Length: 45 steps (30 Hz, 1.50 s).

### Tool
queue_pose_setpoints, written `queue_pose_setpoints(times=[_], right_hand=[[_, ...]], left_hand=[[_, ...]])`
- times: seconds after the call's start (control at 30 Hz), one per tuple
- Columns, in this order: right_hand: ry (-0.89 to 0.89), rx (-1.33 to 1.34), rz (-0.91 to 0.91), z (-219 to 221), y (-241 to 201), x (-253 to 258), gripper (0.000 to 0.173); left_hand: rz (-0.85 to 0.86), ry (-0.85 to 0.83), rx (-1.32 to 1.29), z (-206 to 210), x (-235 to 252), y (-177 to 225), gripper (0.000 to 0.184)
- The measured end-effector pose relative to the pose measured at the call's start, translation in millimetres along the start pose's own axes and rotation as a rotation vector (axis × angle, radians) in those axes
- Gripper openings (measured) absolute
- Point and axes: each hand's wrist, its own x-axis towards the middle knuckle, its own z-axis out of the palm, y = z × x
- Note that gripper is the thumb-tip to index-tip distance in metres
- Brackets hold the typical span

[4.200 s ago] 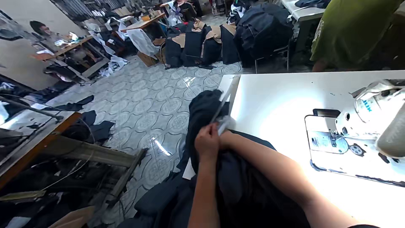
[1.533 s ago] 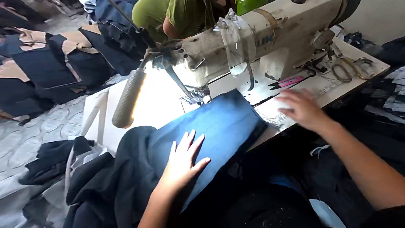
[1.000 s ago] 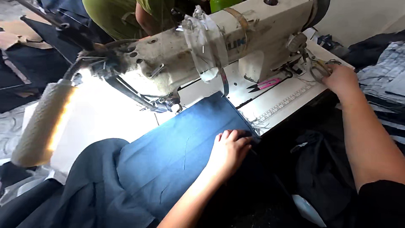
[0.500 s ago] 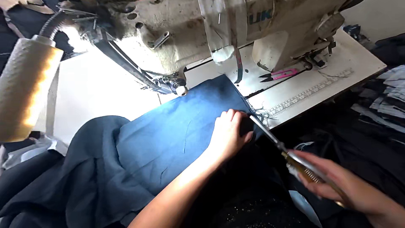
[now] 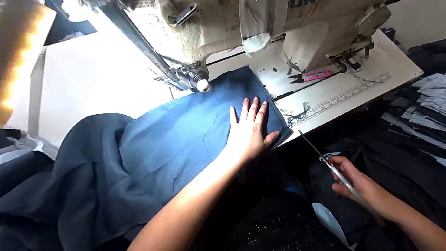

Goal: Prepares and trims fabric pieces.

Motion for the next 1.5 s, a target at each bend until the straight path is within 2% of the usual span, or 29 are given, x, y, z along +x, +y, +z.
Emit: queue_pose_setpoints(times=[0.2,0.3,0.43,0.5,0.6,0.63,0.67,0.77,0.83,0.9,1.0,1.07,1.17,1.3,1.5], right_hand=[[-0.014,-0.124,-0.103,4.0,-11.5,23.7,0.081],[0.105,-0.142,-0.157,14.4,-9.4,30.4,0.074],[0.129,-0.01,-0.131,21.2,-7.6,27.4,0.063],[0.075,0.064,-0.136,21.7,-3.5,25.4,0.069],[-0.042,0.129,-0.149,19.7,-1.2,29.1,0.091],[-0.044,0.149,-0.143,21.5,-3.2,31.1,0.092],[-0.025,0.169,-0.121,24.7,-6.4,33.3,0.087],[0.09,0.267,-0.032,36.7,-18.8,40.4,0.05],[0.16,0.339,-0.005,42.1,-22.0,42.3,0.042],[0.185,0.405,-0.01,41.9,-15.7,39.4,0.052],[0.027,0.438,-0.03,21.8,2.2,22.2,0.089],[-0.087,0.338,-0.023,5.9,5.5,4.7,0.099],[-0.224,0.304,-0.002,4.8,-0.8,-6.4,0.097],[-0.216,0.377,0.101,22.0,-18.4,8.9,0.096],[-0.192,0.327,0.157,17.7,-32.8,19.1,0.09]], left_hand=[[0.019,0.036,0.013,10.4,-11.0,5.3,0.09],[0.002,0.016,0.012,8.1,-10.8,6.5,0.09],[-0.005,0.004,0.013,6.8,-10.1,7.7,0.09],[-0.006,0.005,0.015,6.9,-9.1,8.5,0.092],[0.001,0.018,0.01,8.0,-8.2,8.7,0.093],[0.001,0.016,0.009,8.3,-8.0,8.9,0.093],[0.001,0.017,0.01,8.7,-8.0,9.3,0.094],[-0.003,0.01,0.015,8.4,-7.6,9.6,0.094],[-0.006,-0.002,0.011,7.5,-7.6,9.6,0.094],[0.003,0.005,-0.005,7.1,-8.1,9.8,0.094],[0.005,0.014,-0.018,5.4,-8.2,9.8,0.093],[-0.005,0.015,-0.03,4.5,-6.5,10.1,0.093],[-0.03,-0.007,-0.051,2.0,-2.0,12.9,0.091],[-0.028,0.003,-0.043,5.4,-1.2,17.0,0.084],[-0.034,0.002,-0.008,7.4,-3.4,19.1,0.1]])
